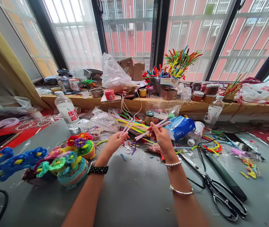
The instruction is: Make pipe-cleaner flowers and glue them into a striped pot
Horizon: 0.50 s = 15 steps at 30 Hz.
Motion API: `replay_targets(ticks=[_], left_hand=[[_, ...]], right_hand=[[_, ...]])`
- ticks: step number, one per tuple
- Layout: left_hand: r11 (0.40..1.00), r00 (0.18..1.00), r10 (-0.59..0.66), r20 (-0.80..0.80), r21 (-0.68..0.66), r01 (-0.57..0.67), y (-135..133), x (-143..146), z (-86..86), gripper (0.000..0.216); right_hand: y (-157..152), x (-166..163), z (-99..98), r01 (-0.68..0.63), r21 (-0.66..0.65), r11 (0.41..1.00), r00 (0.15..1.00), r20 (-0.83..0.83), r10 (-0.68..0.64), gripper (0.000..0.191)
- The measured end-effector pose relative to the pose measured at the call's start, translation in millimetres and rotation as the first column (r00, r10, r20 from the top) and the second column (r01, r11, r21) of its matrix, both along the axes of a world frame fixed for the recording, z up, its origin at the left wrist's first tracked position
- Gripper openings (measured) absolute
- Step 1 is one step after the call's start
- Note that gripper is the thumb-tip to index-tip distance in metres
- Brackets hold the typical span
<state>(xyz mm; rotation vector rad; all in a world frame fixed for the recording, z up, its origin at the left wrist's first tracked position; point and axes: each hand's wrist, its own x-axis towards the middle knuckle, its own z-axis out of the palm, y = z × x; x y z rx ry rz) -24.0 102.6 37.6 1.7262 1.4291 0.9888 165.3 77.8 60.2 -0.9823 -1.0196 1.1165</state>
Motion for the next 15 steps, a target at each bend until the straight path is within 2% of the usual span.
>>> replay_targets(ticks=[4, 9, 12, 15], left_hand=[[0.998, 0.962, -0.006, -0.274, 0.054, 0.021, -3.7, 0.7, 0.6, 0.022], [0.984, 0.809, 0.176, -0.56, 0.118, -0.133, -8.7, -0.4, -2.0, 0.018], [0.981, 0.815, 0.189, -0.548, 0.143, -0.132, -8.3, 0.4, -2.4, 0.025], [0.957, 0.931, 0.127, -0.341, 0.288, -0.025, -7.6, 6.3, -0.4, 0.025]], right_hand=[[-3.2, 7.8, 5.1, 0.068, 0.016, 0.998, 0.997, 0.034, -0.068, 0.036], [-3.3, 8.7, 5.7, 0.07, -0.017, 0.997, 0.989, 0.131, -0.067, 0.042], [-0.7, 6.3, 3.2, 0.045, -0.04, 0.998, 0.984, 0.174, -0.038, 0.044], [2.0, 3.3, 0.2, -0.011, -0.061, 0.998, 0.979, 0.202, 0.023, 0.044]])
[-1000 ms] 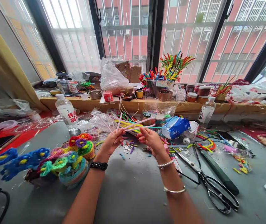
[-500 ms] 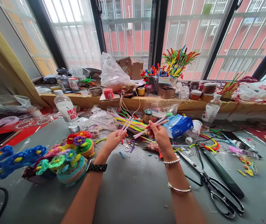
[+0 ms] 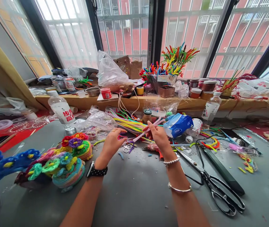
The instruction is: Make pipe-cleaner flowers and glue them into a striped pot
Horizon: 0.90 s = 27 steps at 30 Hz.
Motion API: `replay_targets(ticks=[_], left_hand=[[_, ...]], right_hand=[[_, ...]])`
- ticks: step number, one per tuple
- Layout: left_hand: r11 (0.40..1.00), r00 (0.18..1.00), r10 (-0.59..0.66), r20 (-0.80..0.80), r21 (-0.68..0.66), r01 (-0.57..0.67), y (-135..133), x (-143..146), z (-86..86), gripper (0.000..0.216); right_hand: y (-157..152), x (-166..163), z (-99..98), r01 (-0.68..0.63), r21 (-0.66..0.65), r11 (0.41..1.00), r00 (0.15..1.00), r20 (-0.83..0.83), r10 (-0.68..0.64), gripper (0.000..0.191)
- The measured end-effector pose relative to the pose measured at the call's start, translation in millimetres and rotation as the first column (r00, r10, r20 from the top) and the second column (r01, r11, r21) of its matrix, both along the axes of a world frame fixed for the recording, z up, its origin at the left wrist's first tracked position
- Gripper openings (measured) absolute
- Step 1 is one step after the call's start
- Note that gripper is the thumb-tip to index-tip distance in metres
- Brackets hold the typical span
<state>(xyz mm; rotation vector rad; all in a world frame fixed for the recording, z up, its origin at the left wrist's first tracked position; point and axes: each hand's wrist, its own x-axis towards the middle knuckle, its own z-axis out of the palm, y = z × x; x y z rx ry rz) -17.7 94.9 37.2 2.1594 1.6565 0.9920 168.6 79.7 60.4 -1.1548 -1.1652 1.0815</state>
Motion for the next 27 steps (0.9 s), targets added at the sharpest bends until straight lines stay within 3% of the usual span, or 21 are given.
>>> replay_targets(ticks=[2, 4, 6, 8, 11, 15, 19, 23, 25, 27], left_hand=[[0.985, 0.964, -0.171, 0.203, 0.041, 0.166, -1, 6, 1.3, 0.023], [0.941, 0.876, -0.309, 0.37, -0.015, 0.339, -3, 13, 2.0, 0.027], [0.879, 0.803, -0.372, 0.466, -0.101, 0.466, -6, 17, 2.1, 0.03], [0.843, 0.774, -0.357, 0.523, -0.176, 0.508, -7, 19, 1.9, 0.03], [0.851, 0.783, -0.295, 0.548, -0.221, 0.476, -7, 18, 1.7, 0.028], [0.931, 0.852, -0.238, 0.466, -0.142, 0.338, -3, 8, 3.2, 0.021], [0.999, 0.993, -0.048, 0.106, -0.02, 0.051, 0, -8, 6.7, 0.018], [0.997, 0.98, 0.082, -0.182, 0.018, -0.08, -1, -19, 8.1, 0.017], [0.994, 0.979, 0.106, -0.177, 0.05, -0.098, -2, -18, 8.5, 0.018], [0.996, 0.998, 0.058, -0.036, 0.074, -0.055, -2, -13, 9.1, 0.024]], right_hand=[[1, -2, -1.6, -0.038, -0.008, 0.999, 0.999, 0.005, 0.039, 0.042], [0, -4, -2.7, -0.082, -0.005, 0.997, 0.997, -0.005, 0.081, 0.04], [0, -6, -3.9, -0.145, 0.002, 0.989, 0.989, -0.01, 0.145, 0.039], [0, -8, -5.3, -0.215, 0.001, 0.977, 0.977, 0.012, 0.215, 0.038], [0, -8, -7.4, -0.263, -0.019, 0.965, 0.962, 0.065, 0.264, 0.035], [2, -6, -9.0, -0.21, -0.05, 0.976, 0.972, 0.096, 0.214, 0.035], [4, -1, -9.8, -0.119, -0.015, 0.993, 0.992, 0.047, 0.12, 0.034], [4, 0, -9.7, -0.085, 0.013, 0.996, 0.996, 0.009, 0.085, 0.025], [3, -3, -9.1, -0.113, -0.004, 0.994, 0.993, -0.016, 0.113, 0.021], [2, -7, -8.5, -0.153, -0.017, 0.988, 0.987, -0.048, 0.152, 0.02]])
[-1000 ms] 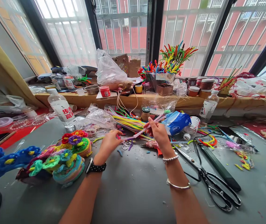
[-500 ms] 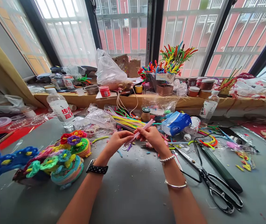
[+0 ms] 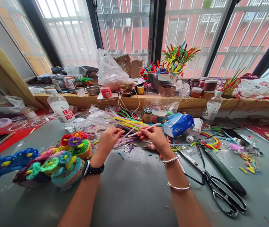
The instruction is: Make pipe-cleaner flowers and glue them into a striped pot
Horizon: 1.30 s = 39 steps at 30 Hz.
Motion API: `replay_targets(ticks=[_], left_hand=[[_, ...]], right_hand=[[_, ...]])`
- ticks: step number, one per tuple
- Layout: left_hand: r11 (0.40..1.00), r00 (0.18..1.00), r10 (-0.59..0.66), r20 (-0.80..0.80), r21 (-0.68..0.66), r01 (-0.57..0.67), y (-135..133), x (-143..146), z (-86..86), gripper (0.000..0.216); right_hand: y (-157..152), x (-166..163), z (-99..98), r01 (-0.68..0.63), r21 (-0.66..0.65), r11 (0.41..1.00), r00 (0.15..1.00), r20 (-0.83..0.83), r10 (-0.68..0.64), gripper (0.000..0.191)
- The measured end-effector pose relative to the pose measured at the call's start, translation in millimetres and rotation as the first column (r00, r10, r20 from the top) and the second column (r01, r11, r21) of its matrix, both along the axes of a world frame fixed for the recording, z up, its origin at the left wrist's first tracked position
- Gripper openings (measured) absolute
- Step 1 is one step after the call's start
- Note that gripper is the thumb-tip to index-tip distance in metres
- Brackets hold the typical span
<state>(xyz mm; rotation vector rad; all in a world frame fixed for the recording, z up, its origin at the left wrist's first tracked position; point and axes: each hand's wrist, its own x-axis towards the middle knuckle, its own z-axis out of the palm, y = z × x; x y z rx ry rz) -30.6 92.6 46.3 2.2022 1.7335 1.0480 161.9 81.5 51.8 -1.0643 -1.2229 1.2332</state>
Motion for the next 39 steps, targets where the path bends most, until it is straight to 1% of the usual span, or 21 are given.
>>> replay_targets(ticks=[1, 3, 5, 6, 8, 10, 12, 16, 18, 19, 21, 25, 28, 30, 33, 35, 39], left_hand=[[0.998, 0.993, -0.061, 0.106, -0.001, 0.061, 0, 3, 0.2, 0.027], [0.973, 0.925, -0.204, 0.32, -0.039, 0.228, -1, 10, 0.0, 0.029], [0.933, 0.841, -0.264, 0.472, -0.099, 0.347, -1, 16, -1.3, 0.026], [0.913, 0.805, -0.259, 0.534, -0.136, 0.384, -1, 18, -2.2, 0.024], [0.877, 0.733, -0.209, 0.648, -0.208, 0.434, -1, 21, -3.8, 0.019], [0.838, 0.667, -0.158, 0.728, -0.258, 0.481, -2, 22, -4.3, 0.017], [0.787, 0.625, -0.147, 0.767, -0.292, 0.544, -3, 23, -3.8, 0.019], [0.66, 0.56, -0.169, 0.811, -0.329, 0.676, -6, 23, -2.4, 0.024], [0.629, 0.539, -0.161, 0.827, -0.336, 0.702, -7, 23, -1.7, 0.026], [0.627, 0.538, -0.15, 0.83, -0.341, 0.701, -8, 24, -1.2, 0.026], [0.651, 0.547, -0.122, 0.828, -0.349, 0.674, -9, 25, 0.3, 0.026], [0.762, 0.553, -0.094, 0.828, -0.298, 0.575, -9, 26, 3.2, 0.027], [0.825, 0.534, -0.075, 0.842, -0.248, 0.507, -8, 27, 2.9, 0.028], [0.848, 0.512, -0.059, 0.857, -0.228, 0.479, -7, 27, 1.6, 0.029], [0.872, 0.497, -0.065, 0.865, -0.193, 0.45, -6, 27, -0.4, 0.031], [0.887, 0.498, -0.079, 0.863, -0.167, 0.43, -6, 27, -1.1, 0.029], [0.907, 0.497, -0.1, 0.862, -0.127, 0.401, -6, 26, -1.4, 0.032]], right_hand=[[-1, -2, 0.1, -0.015, -0.007, 1.0, 1.0, -0.015, 0.015, 0.02], [-2, -5, 0.0, -0.032, -0.021, 0.999, 0.998, -0.048, 0.031, 0.021], [-2, -6, -0.5, -0.041, -0.032, 0.999, 0.996, -0.085, 0.038, 0.022], [-3, -7, -0.7, -0.046, -0.032, 0.998, 0.994, -0.102, 0.042, 0.023], [-3, -6, -0.7, -0.056, -0.026, 0.998, 0.991, -0.123, 0.052, 0.025], [-4, -4, -0.1, -0.049, -0.007, 0.999, 0.989, -0.138, 0.047, 0.025], [-3, -2, 0.7, -0.002, 0.027, 1.0, 0.988, -0.156, 0.006, 0.024], [-1, -1, 0.9, 0.141, 0.072, 0.987, 0.969, -0.216, -0.122, 0.022], [0, -1, 0.5, 0.188, 0.065, 0.98, 0.947, -0.278, -0.163, 0.022], [1, -1, 0.4, 0.201, 0.06, 0.978, 0.935, -0.31, -0.173, 0.023], [1, 0, 0.6, 0.217, 0.052, 0.975, 0.915, -0.358, -0.185, 0.025], [1, -1, 2.2, 0.255, 0.067, 0.965, 0.884, -0.42, -0.204, 0.028], [0, -3, 2.3, 0.29, 0.119, 0.95, 0.886, -0.408, -0.22, 0.028], [0, -3, 1.5, 0.279, 0.179, 0.943, 0.919, -0.336, -0.208, 0.025], [0, -3, -0.6, 0.226, 0.258, 0.939, 0.969, -0.16, -0.189, 0.023], [0, -3, -1.9, 0.188, 0.279, 0.942, 0.982, -0.057, -0.179, 0.025], [-1, -2, -2.2, 0.115, 0.323, 0.94, 0.984, 0.092, -0.152, 0.027]])
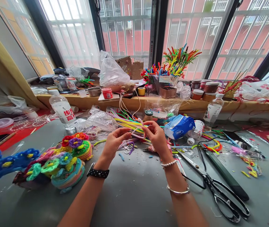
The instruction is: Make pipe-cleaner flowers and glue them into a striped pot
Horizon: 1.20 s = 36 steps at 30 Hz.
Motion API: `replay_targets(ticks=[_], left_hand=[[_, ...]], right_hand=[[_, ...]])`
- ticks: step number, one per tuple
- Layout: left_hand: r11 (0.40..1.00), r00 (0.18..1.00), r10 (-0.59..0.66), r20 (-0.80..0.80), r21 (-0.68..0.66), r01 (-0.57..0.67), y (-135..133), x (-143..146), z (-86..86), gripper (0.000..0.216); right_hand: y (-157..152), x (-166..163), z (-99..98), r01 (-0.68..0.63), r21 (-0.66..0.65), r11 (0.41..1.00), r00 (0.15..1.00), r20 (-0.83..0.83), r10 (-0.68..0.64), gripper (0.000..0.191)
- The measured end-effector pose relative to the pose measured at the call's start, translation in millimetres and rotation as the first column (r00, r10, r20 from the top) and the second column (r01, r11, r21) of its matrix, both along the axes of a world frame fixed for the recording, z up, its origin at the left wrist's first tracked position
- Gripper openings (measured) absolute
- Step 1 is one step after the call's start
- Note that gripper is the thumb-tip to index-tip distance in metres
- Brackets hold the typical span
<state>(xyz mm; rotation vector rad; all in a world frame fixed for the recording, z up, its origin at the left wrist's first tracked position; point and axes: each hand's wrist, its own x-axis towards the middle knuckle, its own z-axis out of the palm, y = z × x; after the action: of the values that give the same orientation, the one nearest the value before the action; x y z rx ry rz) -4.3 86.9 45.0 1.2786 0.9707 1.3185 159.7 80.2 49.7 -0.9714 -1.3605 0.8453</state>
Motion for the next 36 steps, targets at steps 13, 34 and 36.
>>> replay_targets(ticks=[13, 34, 36], left_hand=[[0.998, 1.0, 0.019, -0.024, 0.068, -0.017, -2.5, 2.8, 0.8, 0.03], [0.995, 0.992, 0.089, 0.088, -0.049, -0.085, 0.8, 1.1, -0.3, 0.014], [0.993, 0.989, 0.106, 0.104, -0.065, -0.1, 0.6, 0.4, -0.3, 0.017]], right_hand=[[-6.6, -1.7, 6.7, 0.018, 0.081, 0.997, 0.891, 0.45, -0.053, 0.015], [-6.0, -2.6, 7.8, -0.079, 0.024, 0.997, 0.887, 0.458, 0.059, 0.018], [-5.4, -1.4, 7.7, -0.059, 0.046, 0.997, 0.892, 0.451, 0.032, 0.019]])
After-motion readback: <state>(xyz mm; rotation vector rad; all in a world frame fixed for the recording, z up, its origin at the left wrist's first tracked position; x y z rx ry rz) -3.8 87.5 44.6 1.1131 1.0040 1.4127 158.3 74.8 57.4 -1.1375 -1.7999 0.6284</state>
